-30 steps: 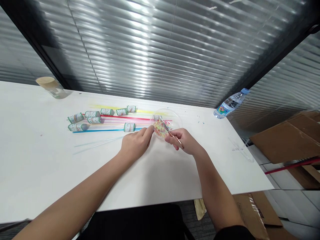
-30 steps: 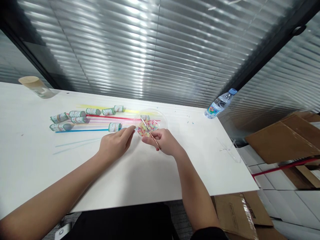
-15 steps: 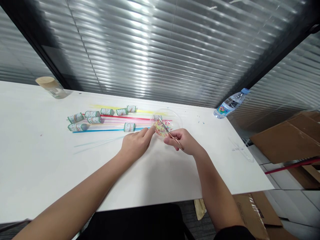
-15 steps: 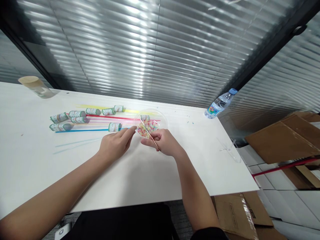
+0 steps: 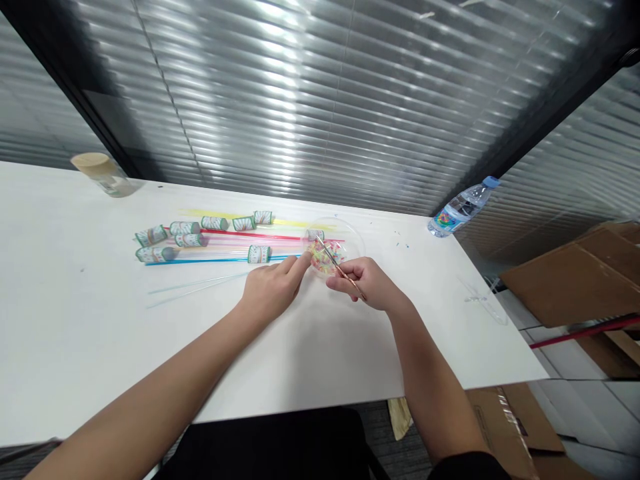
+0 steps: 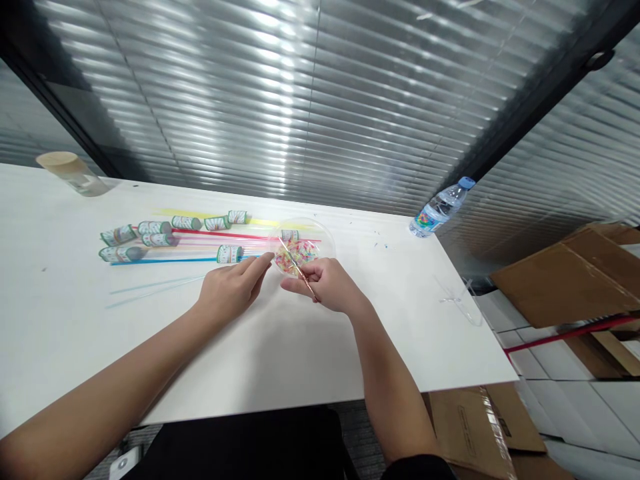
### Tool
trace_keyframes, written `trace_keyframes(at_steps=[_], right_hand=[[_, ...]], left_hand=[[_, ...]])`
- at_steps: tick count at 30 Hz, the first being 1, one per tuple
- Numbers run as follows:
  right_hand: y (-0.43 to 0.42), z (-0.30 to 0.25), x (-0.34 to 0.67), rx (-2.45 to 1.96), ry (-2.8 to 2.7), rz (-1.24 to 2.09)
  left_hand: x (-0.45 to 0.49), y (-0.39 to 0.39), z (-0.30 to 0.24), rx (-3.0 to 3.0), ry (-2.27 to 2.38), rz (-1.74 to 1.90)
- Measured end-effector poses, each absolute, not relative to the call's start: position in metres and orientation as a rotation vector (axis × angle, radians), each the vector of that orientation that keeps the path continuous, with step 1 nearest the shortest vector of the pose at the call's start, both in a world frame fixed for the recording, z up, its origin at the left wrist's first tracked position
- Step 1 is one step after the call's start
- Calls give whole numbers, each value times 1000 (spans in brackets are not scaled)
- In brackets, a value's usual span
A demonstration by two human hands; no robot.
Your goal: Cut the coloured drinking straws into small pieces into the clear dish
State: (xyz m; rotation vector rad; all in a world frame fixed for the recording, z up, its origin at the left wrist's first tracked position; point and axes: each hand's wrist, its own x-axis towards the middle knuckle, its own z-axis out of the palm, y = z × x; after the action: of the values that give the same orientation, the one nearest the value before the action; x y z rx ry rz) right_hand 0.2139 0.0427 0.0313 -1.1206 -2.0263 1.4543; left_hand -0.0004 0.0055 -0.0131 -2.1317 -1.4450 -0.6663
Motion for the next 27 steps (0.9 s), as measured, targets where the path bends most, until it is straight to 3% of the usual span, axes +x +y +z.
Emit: trace_keyframes(at_steps=[27], right_hand=[[44,41,215,-1257,-1931,1343]], left_hand=[[4,5,-6,-2013,-1557,-686]])
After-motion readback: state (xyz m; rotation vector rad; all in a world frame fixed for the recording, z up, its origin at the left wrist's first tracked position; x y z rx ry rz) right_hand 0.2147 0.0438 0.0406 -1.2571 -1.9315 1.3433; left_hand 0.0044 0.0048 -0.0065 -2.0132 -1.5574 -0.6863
